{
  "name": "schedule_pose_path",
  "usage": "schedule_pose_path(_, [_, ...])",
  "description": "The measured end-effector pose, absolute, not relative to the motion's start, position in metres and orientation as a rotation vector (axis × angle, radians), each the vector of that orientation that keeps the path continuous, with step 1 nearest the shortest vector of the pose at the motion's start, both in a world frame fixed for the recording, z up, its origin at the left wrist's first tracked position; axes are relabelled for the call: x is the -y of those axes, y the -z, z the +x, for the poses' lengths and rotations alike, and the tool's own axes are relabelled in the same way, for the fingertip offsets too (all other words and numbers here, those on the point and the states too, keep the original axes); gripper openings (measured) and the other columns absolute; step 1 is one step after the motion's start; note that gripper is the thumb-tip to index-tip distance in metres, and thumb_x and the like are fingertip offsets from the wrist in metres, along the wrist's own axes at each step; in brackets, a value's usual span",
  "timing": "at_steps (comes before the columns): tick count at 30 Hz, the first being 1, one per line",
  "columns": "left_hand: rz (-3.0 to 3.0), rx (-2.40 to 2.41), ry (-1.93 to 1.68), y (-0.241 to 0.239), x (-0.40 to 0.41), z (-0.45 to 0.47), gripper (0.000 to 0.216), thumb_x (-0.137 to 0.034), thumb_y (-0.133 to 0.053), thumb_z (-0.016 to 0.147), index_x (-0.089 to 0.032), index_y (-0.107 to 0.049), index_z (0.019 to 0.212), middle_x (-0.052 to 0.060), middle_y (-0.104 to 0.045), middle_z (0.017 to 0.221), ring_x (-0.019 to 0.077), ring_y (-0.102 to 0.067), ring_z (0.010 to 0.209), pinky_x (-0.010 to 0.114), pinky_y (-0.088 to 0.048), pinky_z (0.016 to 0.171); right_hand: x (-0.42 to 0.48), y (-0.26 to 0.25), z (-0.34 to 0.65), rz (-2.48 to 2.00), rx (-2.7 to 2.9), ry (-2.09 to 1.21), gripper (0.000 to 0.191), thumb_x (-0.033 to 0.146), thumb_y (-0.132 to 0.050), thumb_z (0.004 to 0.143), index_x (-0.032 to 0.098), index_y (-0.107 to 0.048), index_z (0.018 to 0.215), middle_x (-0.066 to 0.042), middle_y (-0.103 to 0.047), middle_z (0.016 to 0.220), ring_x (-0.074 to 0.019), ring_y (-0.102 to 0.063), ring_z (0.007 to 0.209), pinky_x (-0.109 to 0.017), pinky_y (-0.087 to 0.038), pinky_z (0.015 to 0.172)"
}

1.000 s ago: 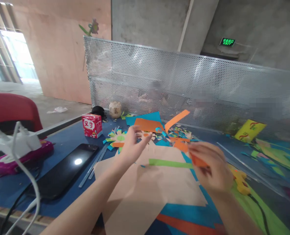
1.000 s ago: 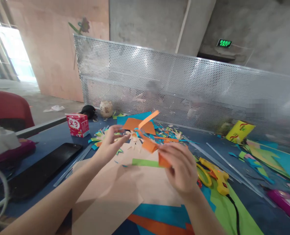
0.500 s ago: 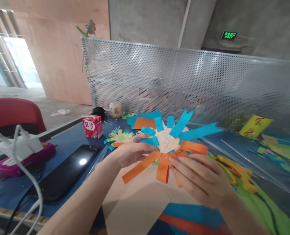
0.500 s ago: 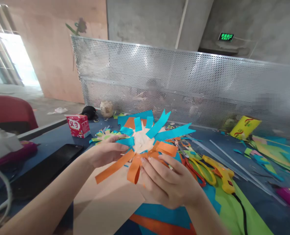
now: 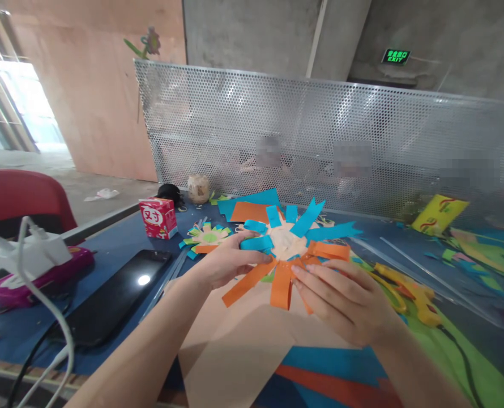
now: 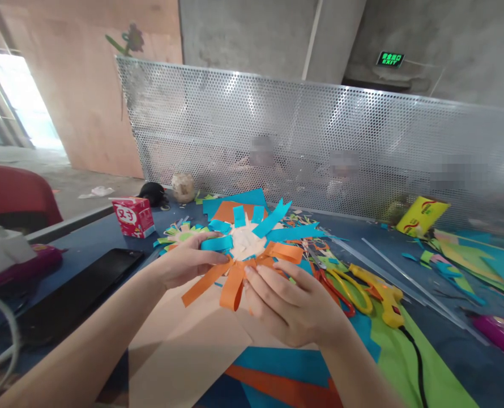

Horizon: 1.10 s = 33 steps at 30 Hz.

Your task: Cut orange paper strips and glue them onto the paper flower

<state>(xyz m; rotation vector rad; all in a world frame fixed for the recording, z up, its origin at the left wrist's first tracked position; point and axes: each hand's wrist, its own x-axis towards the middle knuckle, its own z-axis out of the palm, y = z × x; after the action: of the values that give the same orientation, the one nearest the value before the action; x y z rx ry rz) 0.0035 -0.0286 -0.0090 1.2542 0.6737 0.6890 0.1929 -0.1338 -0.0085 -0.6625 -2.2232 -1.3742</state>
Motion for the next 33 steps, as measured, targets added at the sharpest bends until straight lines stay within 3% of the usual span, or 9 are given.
schedule_pose_path(6, [1.237, -0.737, -0.743, 0.0093, 0.0308, 0.004, 0.045, -0.022, -0.072, 0.052, -0.02, -0.056, 0.094, 0.002, -0.06, 0.083, 0.0141, -0.057, 0.08, 0.026, -0.043, 0.074, 0.1326, 0.0104, 0.1934, -0.655, 2.236, 1.409, 0.026, 0.011, -0.037, 0.08, 0.016, -0.061, 0.088, -0.004, -0.065, 0.099, -0.015, -0.052, 0.094, -0.032, -0.047, 0.077])
schedule_pose_path(13, [1.192, -0.698, -0.754, 0.0095, 0.0312, 0.0054, 0.051, -0.018, -0.074, 0.05, -0.018, -0.054, 0.097, 0.003, -0.061, 0.081, 0.0138, -0.059, 0.074, 0.028, -0.044, 0.075, 0.1322, 0.0133, 0.1953, -0.664, 2.272, 1.423, 0.028, 0.01, -0.037, 0.079, 0.014, -0.061, 0.091, -0.005, -0.063, 0.102, -0.0163, -0.05, 0.097, -0.034, -0.045, 0.079])
schedule_pose_path(18, [1.259, -0.58, -0.728, 0.0084, 0.0327, 0.0055, 0.042, -0.015, -0.074, 0.05, -0.016, -0.056, 0.088, 0.003, -0.062, 0.08, 0.0149, -0.059, 0.077, 0.029, -0.044, 0.077, 0.133, 0.0117, 0.1939, -0.676, 2.283, 1.464, 0.031, 0.01, -0.033, 0.081, 0.016, -0.061, 0.092, -0.004, -0.064, 0.101, -0.0153, -0.051, 0.096, -0.033, -0.045, 0.078])
schedule_pose_path(23, [1.239, -0.696, -0.713, 0.01, 0.0319, 0.0064, 0.055, -0.017, -0.075, 0.049, -0.017, -0.05, 0.098, 0.003, -0.061, 0.081, 0.0154, -0.059, 0.075, 0.029, -0.045, 0.07, 0.1337, 0.0118, 0.1934, -0.669, 2.304, 1.476, 0.027, 0.013, -0.035, 0.082, 0.016, -0.06, 0.092, -0.004, -0.064, 0.101, -0.0151, -0.051, 0.096, -0.032, -0.045, 0.079])
schedule_pose_path(28, [1.28, -0.845, -0.699, 0.0073, 0.0339, 0.0067, 0.067, -0.018, -0.075, 0.048, -0.015, -0.044, 0.106, -0.002, -0.055, 0.066, 0.0092, -0.052, 0.056, 0.022, -0.038, 0.05, 0.1342, 0.0135, 0.1941, -0.662, 2.326, 1.456, 0.029, 0.013, -0.034, 0.082, 0.015, -0.06, 0.094, -0.006, -0.063, 0.103, -0.0161, -0.051, 0.096, -0.033, -0.042, 0.082])
schedule_pose_path(33, [1.258, -0.844, -0.681, 0.0058, 0.0334, 0.0064, 0.068, -0.018, -0.075, 0.048, -0.017, -0.042, 0.108, -0.001, -0.056, 0.069, 0.0104, -0.054, 0.062, 0.023, -0.04, 0.057, 0.1349, 0.0115, 0.193, -0.661, 2.333, 1.471, 0.03, 0.012, -0.032, 0.082, 0.015, -0.061, 0.093, -0.006, -0.063, 0.102, -0.0157, -0.051, 0.096, -0.032, -0.041, 0.082])
